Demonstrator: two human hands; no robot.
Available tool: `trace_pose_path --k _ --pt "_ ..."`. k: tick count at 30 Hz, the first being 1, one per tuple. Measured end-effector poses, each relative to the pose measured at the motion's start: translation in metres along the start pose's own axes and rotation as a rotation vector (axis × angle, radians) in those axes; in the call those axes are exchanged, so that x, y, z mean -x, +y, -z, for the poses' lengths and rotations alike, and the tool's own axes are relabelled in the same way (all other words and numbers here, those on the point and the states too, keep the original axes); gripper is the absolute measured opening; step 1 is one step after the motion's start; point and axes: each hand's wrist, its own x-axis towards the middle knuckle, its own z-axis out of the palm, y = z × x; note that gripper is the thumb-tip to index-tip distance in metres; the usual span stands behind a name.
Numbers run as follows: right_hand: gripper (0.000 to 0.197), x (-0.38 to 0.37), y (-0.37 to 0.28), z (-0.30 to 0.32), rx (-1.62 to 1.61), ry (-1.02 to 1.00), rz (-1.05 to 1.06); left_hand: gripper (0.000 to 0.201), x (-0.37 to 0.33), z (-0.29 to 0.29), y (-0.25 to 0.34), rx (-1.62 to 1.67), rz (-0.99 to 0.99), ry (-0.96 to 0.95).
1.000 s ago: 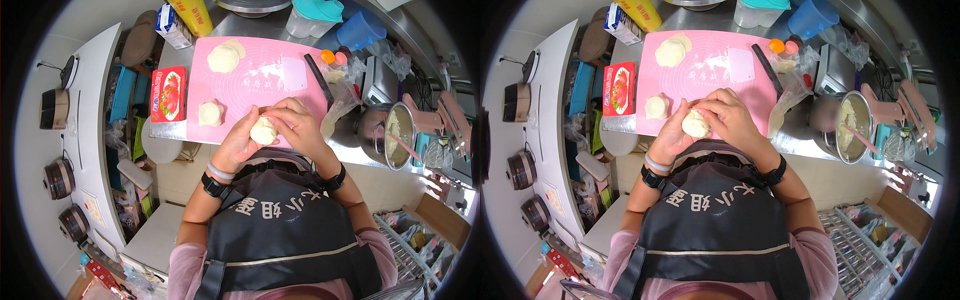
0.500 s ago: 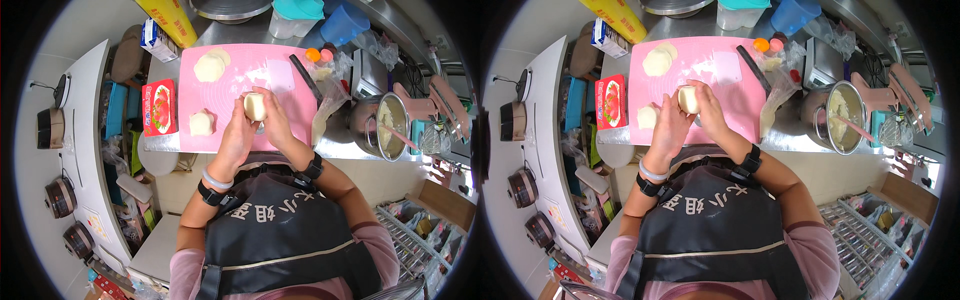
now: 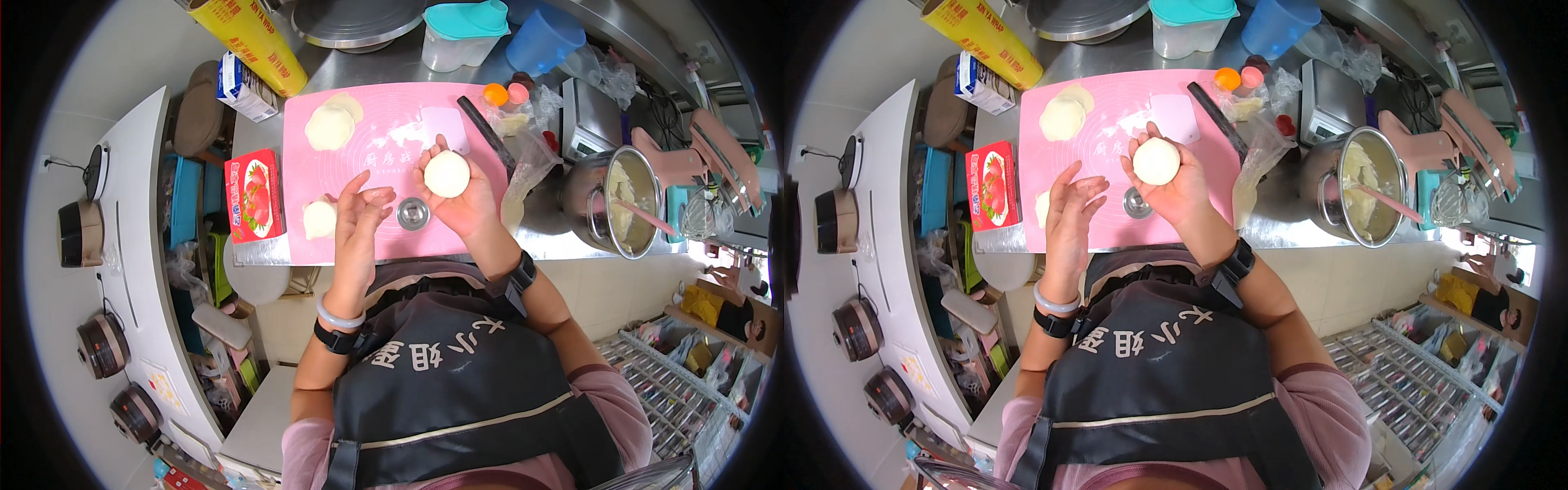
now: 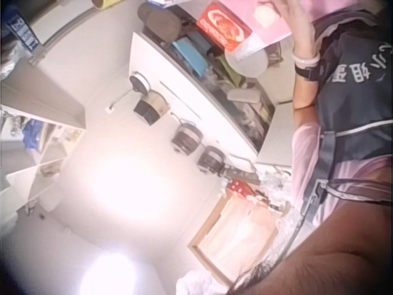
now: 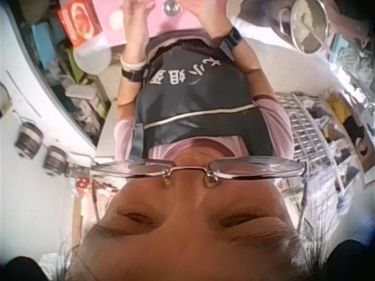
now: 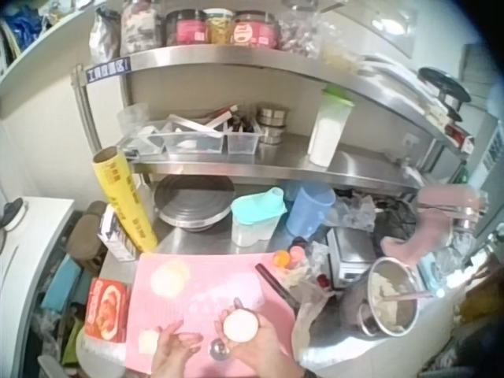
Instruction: The person prepares dough by hand, shapes it, and then places it into a microwave to heat it.
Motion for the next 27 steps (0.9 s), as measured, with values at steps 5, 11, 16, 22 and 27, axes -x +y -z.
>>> trace_pose_path --k 5,11,16,22,27 --pt "0.019 0.002 -0.011 0.009 -0.041 -0.214 -0.007 0.028 0.002 0.016 -0.002 -0.012 0.109 -0.024" --pt "0.019 0.012 -0.01 0.01 -0.033 -0.137 0.034 0.022 0.005 0.043 -0.013 -0.012 0.148 -0.015" --pt "0.017 0.025 -0.004 0.012 -0.181 -0.079 -0.061 0.022 0.002 0.051 -0.021 -0.008 0.19 -0.071" --pt "0.016 0.042 0.012 0.02 -0.123 0.019 0.067 0.019 0.0 0.046 -0.041 0.018 0.296 -0.177" --pt "0.013 0.055 0.017 0.041 -0.173 0.003 0.154 0.019 0.001 0.027 -0.054 0.013 0.337 -0.334"
